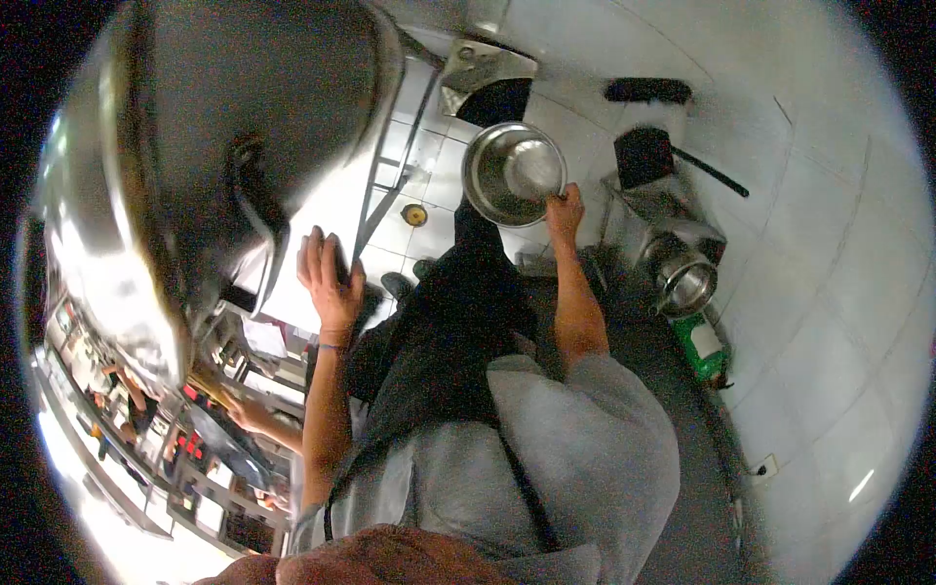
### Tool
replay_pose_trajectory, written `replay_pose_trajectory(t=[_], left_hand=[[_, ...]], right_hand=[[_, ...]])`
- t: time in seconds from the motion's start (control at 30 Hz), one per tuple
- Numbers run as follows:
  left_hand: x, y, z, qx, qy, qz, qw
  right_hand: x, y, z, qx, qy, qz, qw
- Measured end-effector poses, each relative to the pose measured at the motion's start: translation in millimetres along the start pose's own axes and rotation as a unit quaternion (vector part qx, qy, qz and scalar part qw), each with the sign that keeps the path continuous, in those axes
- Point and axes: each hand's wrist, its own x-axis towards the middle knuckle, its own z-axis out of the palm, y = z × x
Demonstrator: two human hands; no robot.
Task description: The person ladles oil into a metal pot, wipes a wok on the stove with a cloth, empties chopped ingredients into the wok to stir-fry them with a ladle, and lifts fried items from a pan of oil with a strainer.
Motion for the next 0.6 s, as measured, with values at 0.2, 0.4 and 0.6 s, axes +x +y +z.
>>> replay_pose_trajectory(t=[0.2, 0.4, 0.6], left_hand=[[-6, -9, 2, -0.122, -0.094, -0.080, 0.985], [-9, -14, 0, -0.040, 0.018, 0.023, 0.999], [-19, -20, -9, -0.143, 0.084, 0.067, 0.984]], right_hand=[[13, 43, 7, -0.091, 0.020, -0.009, 0.996], [29, 45, -6, -0.012, -0.094, -0.060, 0.994], [10, 19, -16, -0.132, -0.074, -0.219, 0.964]])
